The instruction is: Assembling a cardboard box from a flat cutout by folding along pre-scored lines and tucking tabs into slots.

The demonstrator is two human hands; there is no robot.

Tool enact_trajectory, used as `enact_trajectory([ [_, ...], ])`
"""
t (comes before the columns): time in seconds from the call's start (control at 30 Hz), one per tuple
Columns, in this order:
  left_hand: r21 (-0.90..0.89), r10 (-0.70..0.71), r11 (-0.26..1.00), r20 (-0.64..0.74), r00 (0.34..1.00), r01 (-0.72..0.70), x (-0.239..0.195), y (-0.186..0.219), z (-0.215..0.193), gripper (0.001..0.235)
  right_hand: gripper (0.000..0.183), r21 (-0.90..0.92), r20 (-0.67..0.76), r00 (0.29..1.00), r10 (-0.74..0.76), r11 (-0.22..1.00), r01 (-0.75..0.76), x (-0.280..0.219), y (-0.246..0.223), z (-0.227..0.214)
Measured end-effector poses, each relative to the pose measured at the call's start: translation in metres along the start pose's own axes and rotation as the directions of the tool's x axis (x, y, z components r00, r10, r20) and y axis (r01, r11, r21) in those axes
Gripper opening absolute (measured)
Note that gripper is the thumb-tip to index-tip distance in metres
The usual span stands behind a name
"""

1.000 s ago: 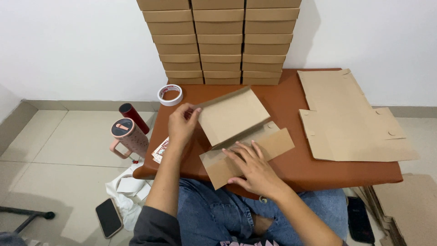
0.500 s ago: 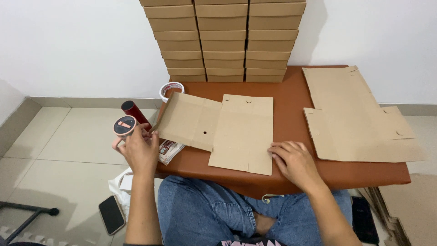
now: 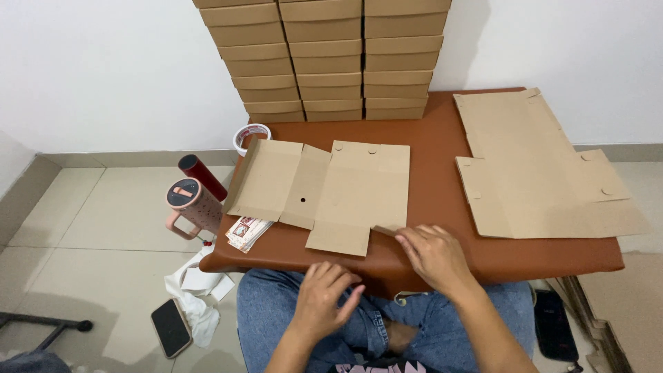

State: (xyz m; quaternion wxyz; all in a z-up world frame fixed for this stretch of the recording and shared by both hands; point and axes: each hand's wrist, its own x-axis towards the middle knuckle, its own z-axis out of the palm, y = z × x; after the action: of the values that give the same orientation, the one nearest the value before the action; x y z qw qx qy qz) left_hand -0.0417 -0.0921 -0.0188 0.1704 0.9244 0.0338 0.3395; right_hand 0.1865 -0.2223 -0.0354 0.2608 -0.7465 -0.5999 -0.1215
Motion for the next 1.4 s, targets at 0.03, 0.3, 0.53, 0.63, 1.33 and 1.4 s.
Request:
enact_trajectory([
  [0.03, 0.002, 0.002, 1.000, 0.003, 1.000, -0.002, 0.003, 0.005, 0.002, 0.014, 0.023, 0.002, -0.003, 1.000, 0.002, 1.000, -0.002, 0.000, 0.000, -0.005],
  [0.3, 0.457, 0.115, 0.872, 0.159, 0.981, -0.176, 0.022, 0.024, 0.059, 0.066, 0.037, 0.119, 0.220, 0.855, 0.470, 0.857, -0.502, 0.018, -0.007, -0.024],
  [0.53, 0.298, 0.034, 0.950, 0.199, 0.979, -0.094, 0.018, 0.021, 0.078, 0.063, 0.023, 0.054, -0.103, 0.990, 0.098, 0.994, -0.093, -0.029, 0.008, 0.005],
  [0.63, 0.180, 0.014, 0.982, 0.213, 0.977, -0.053, 0.020, 0.019, 0.074, 0.061, 0.033, 0.057, -0.147, 0.988, 0.047, 0.998, -0.039, -0.038, -0.003, 0.011],
  [1.33, 0.215, -0.055, 0.976, 0.059, 0.997, 0.042, 0.019, -0.037, 0.041, 0.053, 0.022, 0.048, -0.109, 0.985, 0.136, 0.990, -0.131, 0.000, -0.033, 0.009],
  [1.4, 0.112, -0.101, 0.990, 0.149, 0.984, 0.084, 0.019, -0.041, 0.039, 0.054, 0.049, -0.113, 0.034, 0.999, -0.036, 0.993, 0.040, -0.018, -0.021, 0.022],
])
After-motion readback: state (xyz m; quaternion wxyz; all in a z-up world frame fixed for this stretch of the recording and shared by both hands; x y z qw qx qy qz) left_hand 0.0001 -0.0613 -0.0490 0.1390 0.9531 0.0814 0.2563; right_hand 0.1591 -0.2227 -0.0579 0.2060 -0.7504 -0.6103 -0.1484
